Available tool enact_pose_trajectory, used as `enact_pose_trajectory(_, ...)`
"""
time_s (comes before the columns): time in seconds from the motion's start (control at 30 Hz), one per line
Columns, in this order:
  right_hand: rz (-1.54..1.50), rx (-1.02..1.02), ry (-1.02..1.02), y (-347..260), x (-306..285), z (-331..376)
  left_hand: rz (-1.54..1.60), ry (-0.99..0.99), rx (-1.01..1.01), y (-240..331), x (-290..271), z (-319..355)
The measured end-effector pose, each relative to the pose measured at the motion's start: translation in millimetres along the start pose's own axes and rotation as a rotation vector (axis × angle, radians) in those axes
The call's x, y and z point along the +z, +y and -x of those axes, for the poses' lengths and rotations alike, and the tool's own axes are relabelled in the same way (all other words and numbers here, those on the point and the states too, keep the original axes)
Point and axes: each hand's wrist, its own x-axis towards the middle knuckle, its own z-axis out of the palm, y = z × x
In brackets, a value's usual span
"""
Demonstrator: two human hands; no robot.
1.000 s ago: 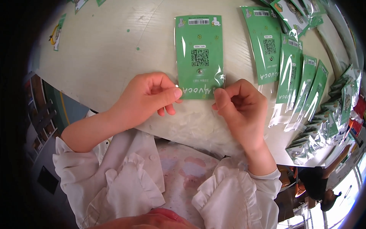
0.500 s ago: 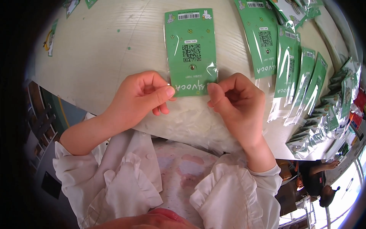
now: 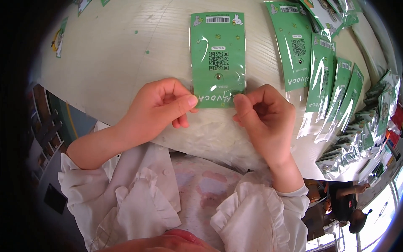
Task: The person packs green cards into clear plastic sleeves by hand, taking cards from stacks and inserting them into the sleeves.
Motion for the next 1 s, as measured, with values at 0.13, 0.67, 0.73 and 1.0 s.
enact_pose_trajectory(0.13, 0.004, -0.009, -0.001, -0.3, -0.5, -0.2, 0.021, -0.001, -0.011, 0.4, 1.1, -0.9)
enact_pose_trajectory(0.67, 0.002, -0.005, -0.022, 0.0, -2.2, 0.2, 0.074, 0.029, 0.005, 0.7, 4.9, 1.0)
enact_pose_trajectory(0.73, 0.005, -0.005, -0.026, 0.4, -2.9, 0.2, 0.045, 0.032, 0.032, 0.3, 5.9, 1.8)
enact_pose_trajectory(1.0, -0.032, -0.037, -0.061, 2.2, -5.8, 1.7, 0.051, -0.005, -0.001, 4.8, 3.7, 1.4)
